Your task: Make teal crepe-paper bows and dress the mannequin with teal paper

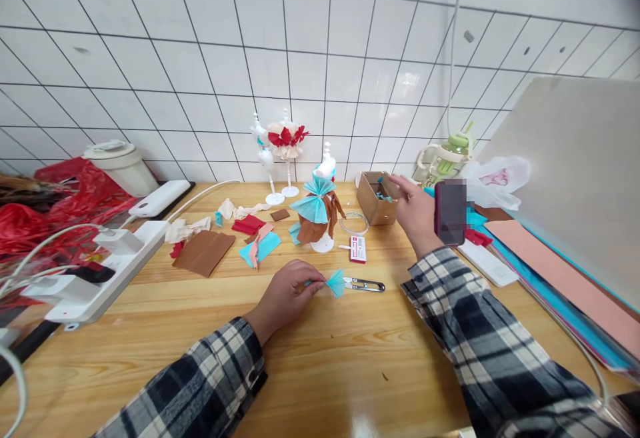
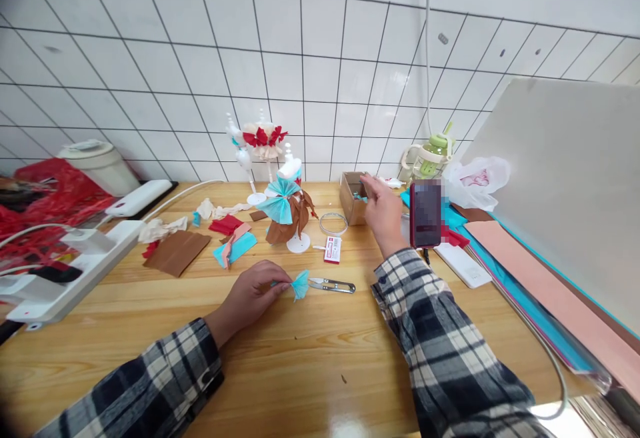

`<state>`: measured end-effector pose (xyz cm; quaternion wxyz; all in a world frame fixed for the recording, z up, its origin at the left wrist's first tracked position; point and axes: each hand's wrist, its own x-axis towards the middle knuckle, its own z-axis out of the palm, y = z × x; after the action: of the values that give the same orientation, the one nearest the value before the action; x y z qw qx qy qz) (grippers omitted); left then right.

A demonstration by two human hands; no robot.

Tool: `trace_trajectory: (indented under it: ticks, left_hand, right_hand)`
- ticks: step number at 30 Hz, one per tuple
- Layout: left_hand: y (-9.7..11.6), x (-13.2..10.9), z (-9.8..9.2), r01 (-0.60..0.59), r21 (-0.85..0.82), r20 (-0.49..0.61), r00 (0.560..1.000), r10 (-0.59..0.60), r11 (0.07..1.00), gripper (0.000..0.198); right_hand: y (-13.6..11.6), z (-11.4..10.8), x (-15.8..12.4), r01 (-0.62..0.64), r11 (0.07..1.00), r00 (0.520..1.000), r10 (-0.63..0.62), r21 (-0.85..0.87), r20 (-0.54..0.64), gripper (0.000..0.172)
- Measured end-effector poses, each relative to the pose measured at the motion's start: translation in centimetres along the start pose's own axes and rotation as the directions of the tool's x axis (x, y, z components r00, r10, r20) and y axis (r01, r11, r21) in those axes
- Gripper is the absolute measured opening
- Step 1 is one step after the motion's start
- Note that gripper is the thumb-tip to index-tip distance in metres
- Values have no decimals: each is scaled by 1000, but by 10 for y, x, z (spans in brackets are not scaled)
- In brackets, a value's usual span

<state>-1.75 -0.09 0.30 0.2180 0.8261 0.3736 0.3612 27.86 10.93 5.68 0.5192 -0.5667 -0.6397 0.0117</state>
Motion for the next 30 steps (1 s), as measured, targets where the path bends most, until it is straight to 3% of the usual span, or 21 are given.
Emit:
trace_trajectory:
  ticks: [2, 4, 8, 13, 17, 23, 30]
  left_hand:
    - [0, -1, 0, 9, 5, 7, 1000, -9, 1000, 15]
    - [-1, -2, -1, 15, 13, 16, 1000, -15, 1000, 16]
    - [-2, -1, -4, 1, 27, 19, 1000, -1, 1000, 17]
    - [-1, 2, -8, 3, 71, -27, 1000, -1, 998, 20]
    - [-3, 1, -11, 18, 103, -33, 999, -14, 995, 19]
    - [-4, -2, -11, 34, 133, -49, 998, -28, 990, 17]
    - [-2, 0, -11, 50, 119, -26, 999, -48, 992, 19]
  right_hand:
    - [2, 3, 7, 83, 979, 996, -76, -186, 41, 44]
    - [-3, 4, -2, 95, 965, 995, -92, -244, 25, 43]
    - [-27, -2, -58, 64, 991, 993, -75, -118, -90, 28]
    - [-55, -2, -115, 79, 994, 989, -88, 76, 119, 23]
    - [-61, 5, -118, -31, 987, 984, 3, 159, 176, 24]
    - [-60, 14, -121, 21, 987, 928, -79, 159, 365, 25]
    - [-62, 19, -128, -24, 974, 895, -80, 227, 440, 25]
